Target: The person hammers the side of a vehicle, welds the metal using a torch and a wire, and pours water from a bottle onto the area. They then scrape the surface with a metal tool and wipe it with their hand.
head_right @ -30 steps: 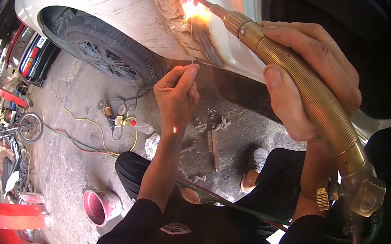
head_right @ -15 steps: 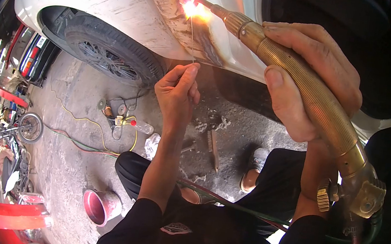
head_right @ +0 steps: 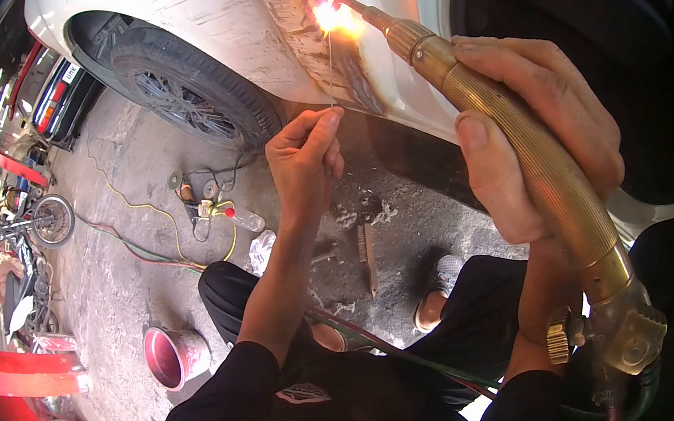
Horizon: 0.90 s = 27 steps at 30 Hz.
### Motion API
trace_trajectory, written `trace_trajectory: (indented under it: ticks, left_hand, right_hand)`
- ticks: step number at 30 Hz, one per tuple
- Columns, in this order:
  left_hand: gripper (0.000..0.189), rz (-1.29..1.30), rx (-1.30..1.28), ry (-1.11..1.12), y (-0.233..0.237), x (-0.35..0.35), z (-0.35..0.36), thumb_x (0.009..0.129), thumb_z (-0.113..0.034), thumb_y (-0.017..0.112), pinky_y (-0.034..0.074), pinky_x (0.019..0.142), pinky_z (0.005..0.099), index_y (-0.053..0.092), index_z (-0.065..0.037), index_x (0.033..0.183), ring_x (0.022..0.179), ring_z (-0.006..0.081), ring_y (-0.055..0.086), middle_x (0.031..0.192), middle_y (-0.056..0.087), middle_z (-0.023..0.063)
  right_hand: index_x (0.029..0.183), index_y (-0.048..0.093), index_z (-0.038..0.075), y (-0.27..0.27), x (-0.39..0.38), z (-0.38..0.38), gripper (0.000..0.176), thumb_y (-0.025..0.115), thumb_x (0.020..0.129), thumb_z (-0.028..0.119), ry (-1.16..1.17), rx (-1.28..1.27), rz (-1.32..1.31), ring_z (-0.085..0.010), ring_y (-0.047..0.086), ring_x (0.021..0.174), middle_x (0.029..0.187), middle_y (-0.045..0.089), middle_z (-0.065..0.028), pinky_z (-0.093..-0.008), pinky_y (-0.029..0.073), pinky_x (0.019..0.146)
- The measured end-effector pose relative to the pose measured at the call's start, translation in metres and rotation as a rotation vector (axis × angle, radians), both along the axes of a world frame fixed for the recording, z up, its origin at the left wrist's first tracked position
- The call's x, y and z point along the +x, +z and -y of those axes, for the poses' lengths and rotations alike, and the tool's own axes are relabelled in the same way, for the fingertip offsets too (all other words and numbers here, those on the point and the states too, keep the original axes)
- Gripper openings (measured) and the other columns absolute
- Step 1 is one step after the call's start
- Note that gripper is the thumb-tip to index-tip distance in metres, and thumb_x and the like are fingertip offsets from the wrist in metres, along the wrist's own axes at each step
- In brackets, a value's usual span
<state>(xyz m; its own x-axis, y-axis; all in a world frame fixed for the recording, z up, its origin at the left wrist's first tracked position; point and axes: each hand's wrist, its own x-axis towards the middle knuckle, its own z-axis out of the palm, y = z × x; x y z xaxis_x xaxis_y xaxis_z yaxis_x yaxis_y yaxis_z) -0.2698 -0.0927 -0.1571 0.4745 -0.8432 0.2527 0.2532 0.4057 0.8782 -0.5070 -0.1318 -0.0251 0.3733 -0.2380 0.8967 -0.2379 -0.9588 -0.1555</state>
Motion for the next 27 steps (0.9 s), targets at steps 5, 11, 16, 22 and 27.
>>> trace_trajectory:
  ticks: [5,11,16,22,27]
  left_hand:
    - [0.015,-0.001,0.007,-0.003,-0.0017,-0.0003,0.0007,0.099,-0.010,0.070,0.038,0.043,0.0230,0.076,0.004,0.102,0.049,0.0036,0.044,0.066,0.054,-0.0020]
    - [0.015,0.010,0.002,0.017,-0.0022,-0.0004,0.0009,0.098,-0.010,0.071,0.038,0.043,0.0232,0.076,0.004,0.103,0.050,0.0039,0.045,0.067,0.055,-0.0022]
    - [0.015,0.005,0.010,-0.016,-0.0016,0.0000,-0.0008,0.099,-0.010,0.070,0.038,0.043,0.0236,0.076,0.003,0.102,0.048,0.0034,0.044,0.064,0.053,-0.0026]
    - [0.015,0.008,0.014,-0.009,-0.0003,0.0013,0.0012,0.099,-0.011,0.070,0.038,0.043,0.0232,0.075,0.003,0.102,0.048,0.0032,0.044,0.063,0.053,-0.0029]
    - [0.015,-0.006,0.011,0.001,-0.0012,-0.0003,0.0015,0.099,-0.011,0.070,0.038,0.043,0.0231,0.075,0.003,0.102,0.049,0.0030,0.044,0.064,0.053,-0.0030]
  right_hand:
    - [0.111,0.071,-0.009,-0.0004,0.0002,-0.0006,0.044,0.066,0.086,0.027,0.004,0.024,0.004,-0.0365,0.075,0.099,0.107,0.073,-0.0267,-0.0422,0.060,0.087]
    - [0.111,0.071,-0.009,-0.0013,0.0003,-0.0010,0.044,0.067,0.086,0.027,0.006,0.040,0.011,-0.0365,0.075,0.099,0.107,0.073,-0.0265,-0.0425,0.060,0.087]
    - [0.111,0.071,-0.008,-0.0014,-0.0007,-0.0001,0.044,0.067,0.087,0.028,0.016,0.036,0.001,-0.0364,0.075,0.099,0.107,0.073,-0.0263,-0.0425,0.060,0.087]
    - [0.112,0.071,-0.008,-0.0016,-0.0011,0.0008,0.044,0.067,0.088,0.029,0.006,0.023,-0.006,-0.0360,0.075,0.098,0.107,0.072,-0.0263,-0.0428,0.060,0.087]
    - [0.112,0.071,-0.009,-0.0031,-0.0005,-0.0018,0.044,0.067,0.089,0.028,0.020,0.087,0.019,-0.0353,0.075,0.097,0.108,0.072,-0.0267,-0.0408,0.062,0.084]
